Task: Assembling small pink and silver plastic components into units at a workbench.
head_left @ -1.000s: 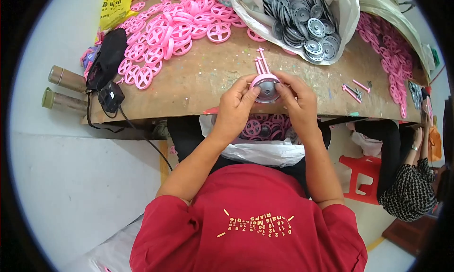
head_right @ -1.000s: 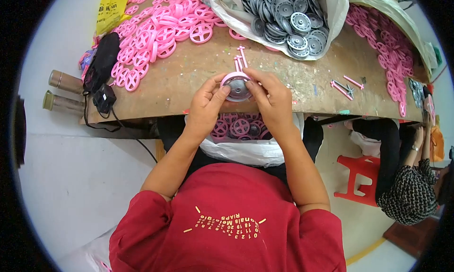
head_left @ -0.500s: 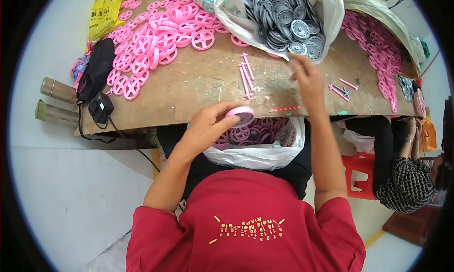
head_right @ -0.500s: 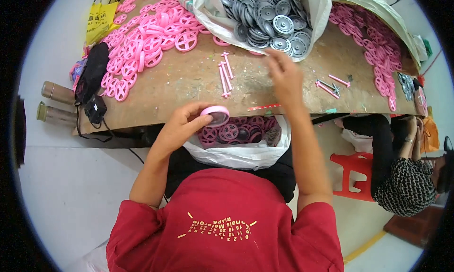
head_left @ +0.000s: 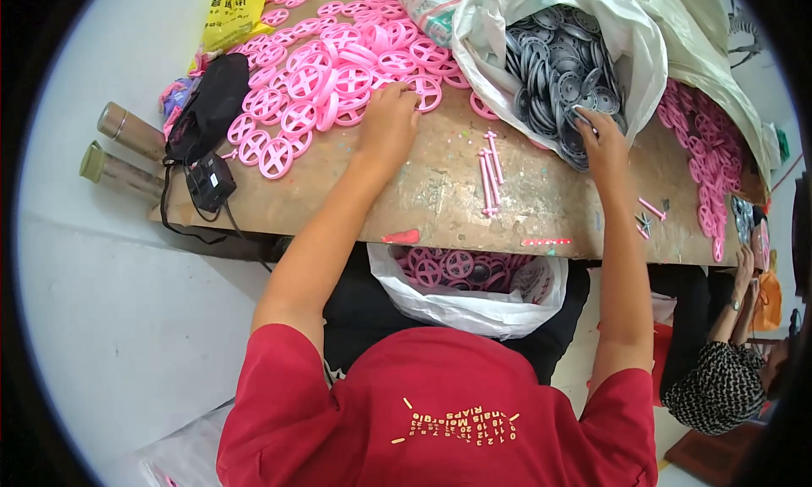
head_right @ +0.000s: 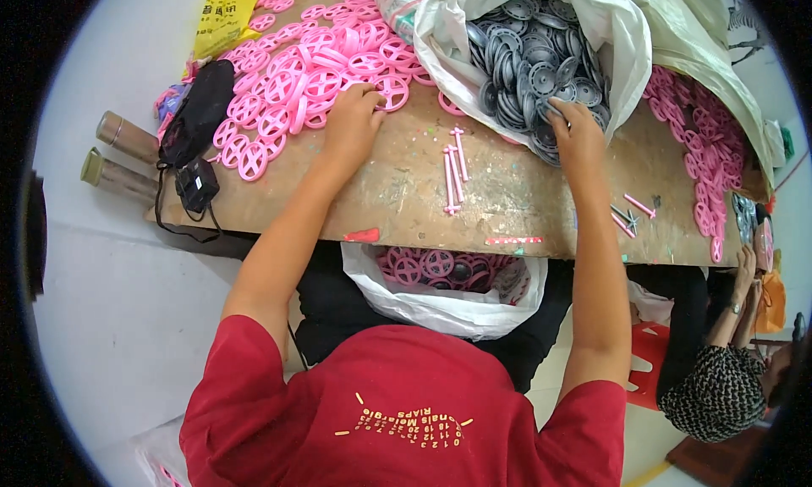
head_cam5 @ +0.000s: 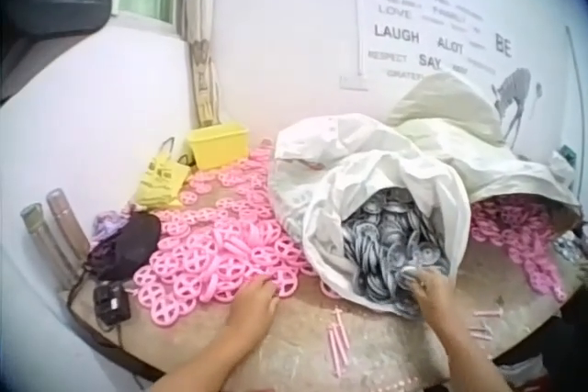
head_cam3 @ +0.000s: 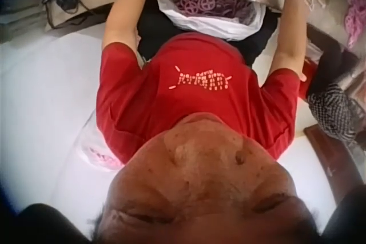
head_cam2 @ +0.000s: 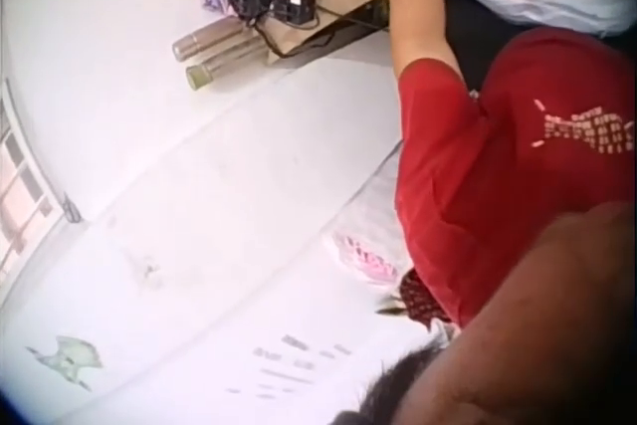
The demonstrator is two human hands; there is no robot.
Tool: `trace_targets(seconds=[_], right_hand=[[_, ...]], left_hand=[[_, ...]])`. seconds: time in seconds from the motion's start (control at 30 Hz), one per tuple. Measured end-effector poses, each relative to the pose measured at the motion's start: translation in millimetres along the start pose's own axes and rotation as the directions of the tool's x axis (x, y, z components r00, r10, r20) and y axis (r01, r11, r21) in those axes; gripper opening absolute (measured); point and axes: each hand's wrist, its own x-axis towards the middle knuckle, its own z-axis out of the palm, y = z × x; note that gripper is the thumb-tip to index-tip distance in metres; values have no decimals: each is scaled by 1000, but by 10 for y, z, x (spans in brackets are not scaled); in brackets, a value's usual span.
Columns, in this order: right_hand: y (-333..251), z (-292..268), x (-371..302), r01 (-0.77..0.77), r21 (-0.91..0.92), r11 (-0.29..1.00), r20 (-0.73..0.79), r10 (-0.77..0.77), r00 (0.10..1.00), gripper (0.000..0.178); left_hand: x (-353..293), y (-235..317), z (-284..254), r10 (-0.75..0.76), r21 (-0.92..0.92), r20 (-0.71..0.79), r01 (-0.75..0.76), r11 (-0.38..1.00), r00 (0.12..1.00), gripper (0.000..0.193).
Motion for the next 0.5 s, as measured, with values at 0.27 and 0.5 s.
trace_targets(seconds=[0.27,0.5], right_hand=[[-531,-165,-483,-222,620,753,-109,362,926,27],[-1054,173,-895,-211,627,750,100,191,976,33]], left_hand=[[-143,471,-147,-264,-380,151,302,874,953,11],[-569,1282,-212,-293,-776,629,601,-190,720,29]])
